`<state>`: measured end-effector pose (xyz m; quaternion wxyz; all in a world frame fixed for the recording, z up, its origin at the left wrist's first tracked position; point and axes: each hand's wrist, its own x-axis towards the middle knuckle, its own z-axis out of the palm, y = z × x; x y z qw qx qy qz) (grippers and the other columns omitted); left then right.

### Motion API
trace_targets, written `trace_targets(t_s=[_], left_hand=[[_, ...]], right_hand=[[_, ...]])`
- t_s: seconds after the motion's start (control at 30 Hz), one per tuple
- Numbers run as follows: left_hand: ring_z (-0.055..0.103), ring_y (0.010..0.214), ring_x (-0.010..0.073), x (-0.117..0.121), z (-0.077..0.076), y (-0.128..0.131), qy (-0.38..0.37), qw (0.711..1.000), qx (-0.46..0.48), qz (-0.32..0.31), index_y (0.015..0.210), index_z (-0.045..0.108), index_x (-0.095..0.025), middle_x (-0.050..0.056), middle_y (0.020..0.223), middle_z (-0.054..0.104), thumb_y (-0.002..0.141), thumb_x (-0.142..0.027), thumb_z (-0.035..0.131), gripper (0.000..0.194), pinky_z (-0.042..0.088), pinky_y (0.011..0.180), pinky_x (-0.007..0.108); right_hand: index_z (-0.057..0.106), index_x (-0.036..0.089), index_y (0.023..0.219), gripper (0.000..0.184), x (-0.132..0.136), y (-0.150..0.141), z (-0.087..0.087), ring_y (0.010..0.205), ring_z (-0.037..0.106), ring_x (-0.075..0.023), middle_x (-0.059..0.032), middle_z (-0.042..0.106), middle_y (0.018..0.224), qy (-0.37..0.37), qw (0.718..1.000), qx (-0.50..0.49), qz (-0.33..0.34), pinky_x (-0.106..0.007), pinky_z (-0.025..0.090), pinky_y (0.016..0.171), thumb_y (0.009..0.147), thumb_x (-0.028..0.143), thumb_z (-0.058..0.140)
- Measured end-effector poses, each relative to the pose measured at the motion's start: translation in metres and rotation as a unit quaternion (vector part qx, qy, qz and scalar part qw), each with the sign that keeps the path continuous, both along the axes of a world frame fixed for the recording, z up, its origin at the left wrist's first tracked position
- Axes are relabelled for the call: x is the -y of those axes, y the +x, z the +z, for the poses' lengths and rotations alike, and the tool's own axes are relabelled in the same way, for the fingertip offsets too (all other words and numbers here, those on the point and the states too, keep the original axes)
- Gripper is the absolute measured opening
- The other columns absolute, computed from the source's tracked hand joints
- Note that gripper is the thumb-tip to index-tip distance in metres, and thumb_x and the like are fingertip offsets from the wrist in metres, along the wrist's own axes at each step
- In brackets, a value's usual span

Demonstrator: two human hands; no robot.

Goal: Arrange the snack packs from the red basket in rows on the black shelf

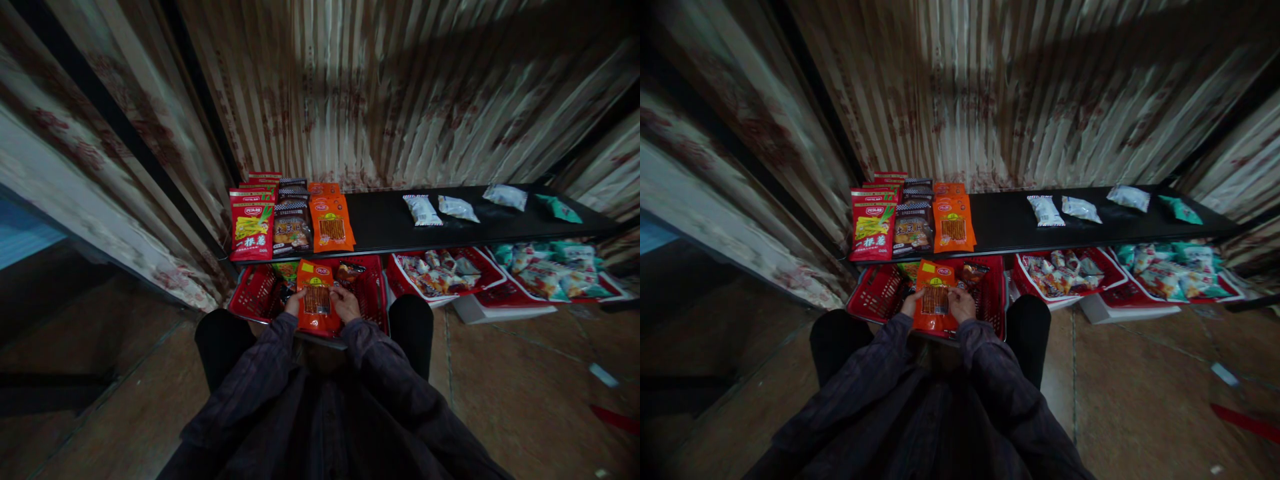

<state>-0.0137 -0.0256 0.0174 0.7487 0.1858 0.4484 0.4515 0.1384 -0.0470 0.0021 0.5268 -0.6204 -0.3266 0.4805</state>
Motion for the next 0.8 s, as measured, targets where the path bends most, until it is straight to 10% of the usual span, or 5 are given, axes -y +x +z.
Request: trace_targets(t_s=[0.43,0.8], left_hand=[[0.072,0.100,0.0334,0.009,0.012,0.000,-0.043,0.998,0.024,-0.029,0.122,0.065,-0.010,0.014,0.101,0.076,0.078,-0.031,0.070,0.049,0.056,0.094,0.048],[0.072,0.098,0.0333,0.014,0.044,0.011,-0.043,0.997,0.038,-0.042,0.120,0.066,-0.010,0.013,0.095,0.077,0.080,-0.029,0.068,0.045,0.056,0.094,0.049]], right_hand=[[0.072,0.019,0.074,0.031,0.011,0.022,-0.005,0.063,0.066,-0.0164,0.0005,0.073,0.066,-0.054,0.987,-0.150,-0.033,-0.028,0.053,0.062,0.047,0.029,0.084],[0.073,0.020,0.082,0.038,0.018,0.025,0.011,0.069,0.069,-0.0188,0.0015,0.075,0.070,0.025,0.982,-0.181,-0.045,-0.032,0.054,0.069,0.048,0.035,0.083]])
